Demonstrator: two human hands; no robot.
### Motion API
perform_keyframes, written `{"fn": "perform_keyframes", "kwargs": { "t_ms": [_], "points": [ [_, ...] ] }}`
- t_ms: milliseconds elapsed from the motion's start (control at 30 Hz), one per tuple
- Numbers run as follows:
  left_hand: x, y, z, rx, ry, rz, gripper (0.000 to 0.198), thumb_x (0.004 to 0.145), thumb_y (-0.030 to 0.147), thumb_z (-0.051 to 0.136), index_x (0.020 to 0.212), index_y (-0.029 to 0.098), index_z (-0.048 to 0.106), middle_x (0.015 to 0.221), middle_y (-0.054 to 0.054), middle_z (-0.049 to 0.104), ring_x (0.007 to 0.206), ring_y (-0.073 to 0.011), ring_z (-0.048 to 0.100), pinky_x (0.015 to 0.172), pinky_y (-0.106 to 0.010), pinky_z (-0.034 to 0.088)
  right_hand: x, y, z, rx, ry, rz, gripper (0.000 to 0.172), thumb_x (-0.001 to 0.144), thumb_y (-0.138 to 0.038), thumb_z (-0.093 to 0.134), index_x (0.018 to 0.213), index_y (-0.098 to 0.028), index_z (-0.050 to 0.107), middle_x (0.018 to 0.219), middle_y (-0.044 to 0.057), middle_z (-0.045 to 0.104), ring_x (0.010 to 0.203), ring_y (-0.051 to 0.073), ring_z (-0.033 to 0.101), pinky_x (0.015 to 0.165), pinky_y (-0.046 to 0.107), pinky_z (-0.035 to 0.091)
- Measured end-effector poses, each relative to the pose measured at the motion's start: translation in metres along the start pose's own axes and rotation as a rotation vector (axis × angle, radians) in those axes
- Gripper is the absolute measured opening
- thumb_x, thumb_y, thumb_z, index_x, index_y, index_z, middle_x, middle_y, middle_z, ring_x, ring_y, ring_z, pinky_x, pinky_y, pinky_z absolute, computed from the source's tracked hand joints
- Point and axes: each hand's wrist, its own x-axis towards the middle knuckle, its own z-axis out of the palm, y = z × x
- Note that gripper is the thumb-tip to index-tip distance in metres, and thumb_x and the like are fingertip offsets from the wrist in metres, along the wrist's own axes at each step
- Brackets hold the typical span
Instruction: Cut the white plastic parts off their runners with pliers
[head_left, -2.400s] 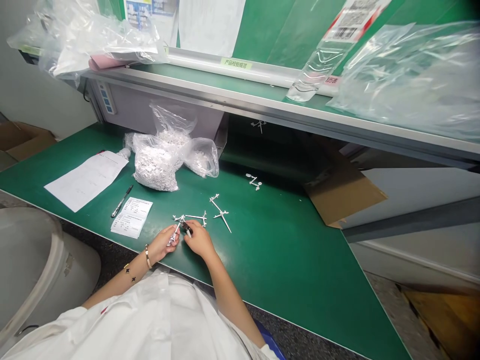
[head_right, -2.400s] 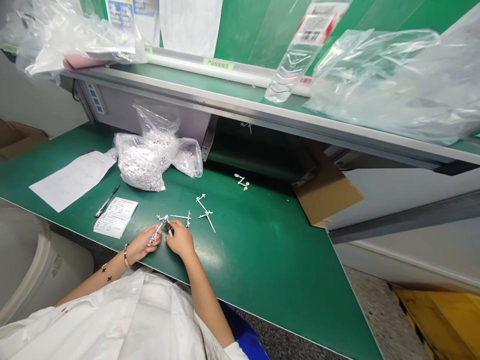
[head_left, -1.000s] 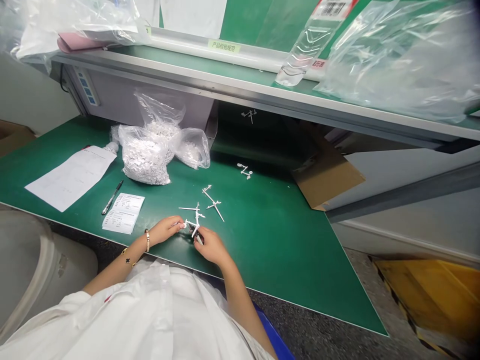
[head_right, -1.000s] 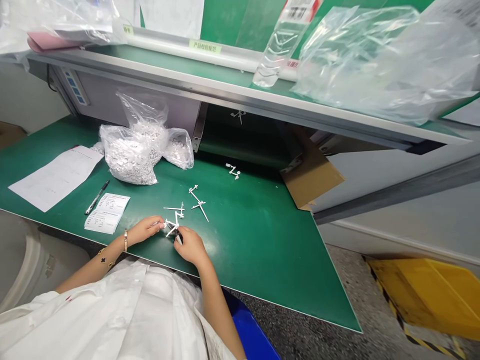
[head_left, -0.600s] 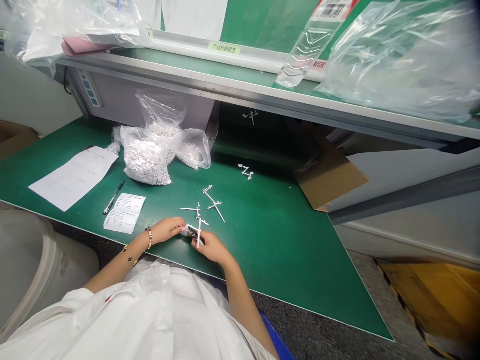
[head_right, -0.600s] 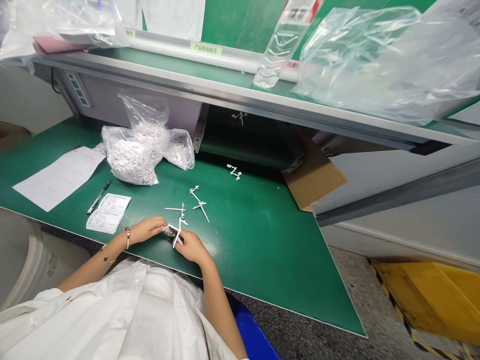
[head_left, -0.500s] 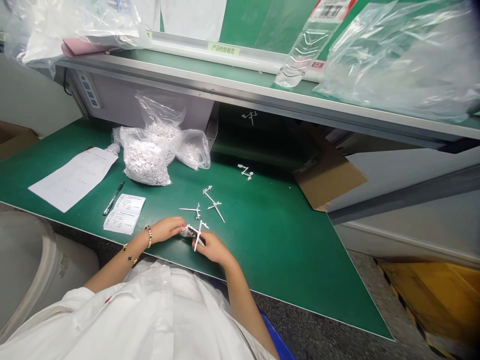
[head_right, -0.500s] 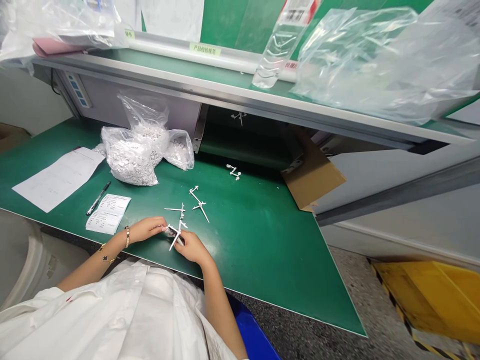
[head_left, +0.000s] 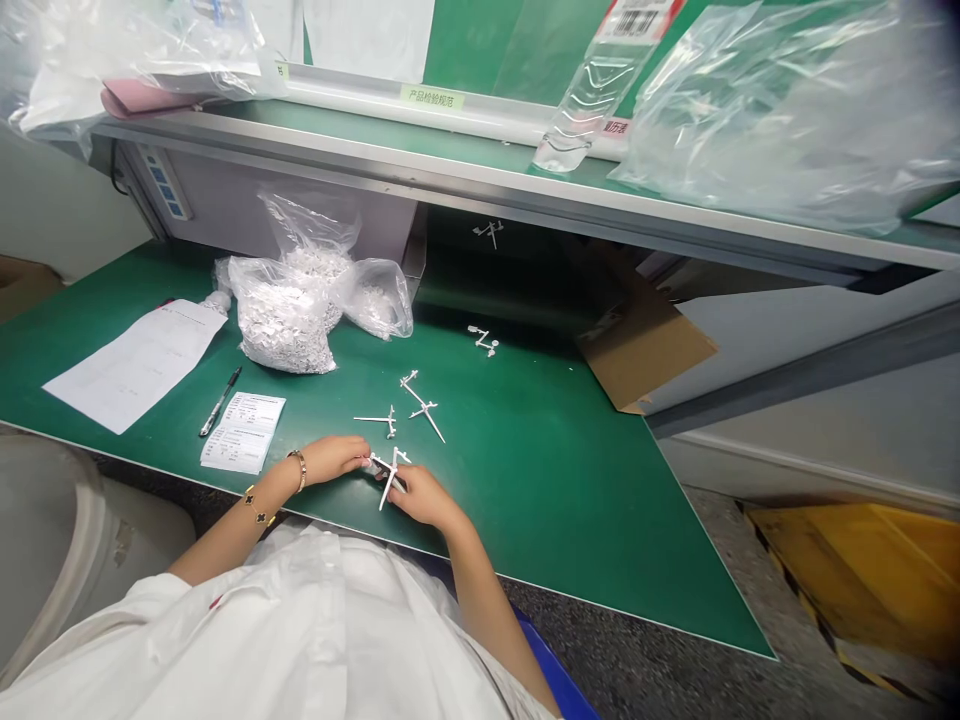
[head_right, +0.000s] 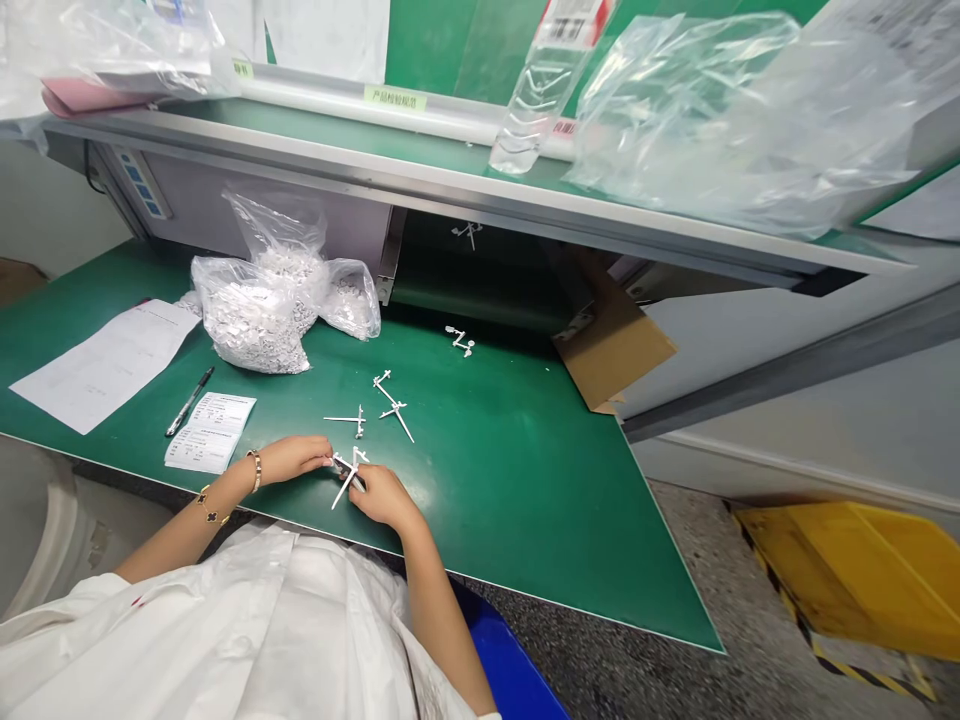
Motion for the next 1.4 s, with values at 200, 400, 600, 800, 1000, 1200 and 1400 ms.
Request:
{"fn": "perform_keyframes", "kwargs": {
  "t_ms": [200,400,600,800,1000,1200,1400],
  "points": [
    [0.002,-0.004,0.007,-0.048,0.018,0.002,0.032,0.093,0.039,0.032,0.09,0.02,0.057,0.087,-0.003,0.057,0.077,-0.0155,0.054,0.07,-0.025,0.04,-0.001,0.001,0.006,-0.179,0.067,0.048,0.017,0.073,-0.017,0.054,0.085,-0.022,0.066,0.081,0.003,0.068,0.071,0.017,0.059,0.062,0.023,0.035],
    [0.004,-0.01,0.015,-0.049,0.057,-0.069,0.032,0.093,0.04,0.033,0.087,0.02,0.056,0.084,-0.003,0.057,0.077,-0.0164,0.054,0.071,-0.026,0.042,-0.002,0.001,0.007,-0.267,0.171,0.116,0.017,0.076,-0.017,0.05,0.087,-0.022,0.062,0.085,0.006,0.064,0.073,0.019,0.056,0.063,0.027,0.033],
    [0.004,-0.01,0.033,-0.114,0.345,-0.237,0.031,0.093,0.039,0.031,0.088,0.019,0.055,0.089,-0.004,0.057,0.083,-0.0168,0.056,0.078,-0.029,0.044,-0.001,0.013,0.025,-0.263,0.426,0.055,0.028,0.077,-0.023,0.055,0.105,-0.021,0.058,0.102,0.009,0.056,0.097,0.024,0.048,0.085,0.035,0.035],
    [0.006,-0.012,0.042,-0.213,0.548,-0.334,0.027,0.093,0.038,0.033,0.088,0.02,0.054,0.088,-0.004,0.058,0.085,-0.0168,0.056,0.08,-0.03,0.044,-0.001,0.025,0.04,-0.15,0.549,0.022,0.028,0.082,-0.024,0.052,0.109,-0.021,0.057,0.104,0.007,0.055,0.099,0.022,0.046,0.09,0.037,0.034],
    [0.007,-0.015,0.04,-0.211,0.516,-0.346,0.028,0.092,0.039,0.033,0.087,0.021,0.054,0.088,-0.003,0.059,0.085,-0.0169,0.057,0.079,-0.03,0.044,-0.001,0.023,0.038,-0.167,0.573,0.014,0.022,0.085,-0.023,0.046,0.103,-0.02,0.058,0.1,0.007,0.056,0.096,0.021,0.047,0.087,0.035,0.036],
    [0.006,-0.014,0.041,-0.178,0.5,-0.347,0.03,0.092,0.04,0.033,0.09,0.021,0.056,0.091,-0.004,0.061,0.086,-0.0172,0.057,0.079,-0.03,0.045,-0.001,0.019,0.037,-0.205,0.566,0.012,0.022,0.086,-0.022,0.044,0.102,-0.02,0.059,0.1,0.007,0.056,0.097,0.021,0.047,0.089,0.036,0.034],
    [0.003,-0.011,0.041,-0.145,0.489,-0.355,0.03,0.092,0.04,0.033,0.091,0.021,0.056,0.091,-0.004,0.06,0.085,-0.0169,0.057,0.079,-0.029,0.044,-0.001,0.018,0.037,-0.211,0.565,0.016,0.022,0.085,-0.021,0.044,0.102,-0.02,0.058,0.099,0.006,0.056,0.098,0.021,0.046,0.089,0.035,0.034]
  ]
}}
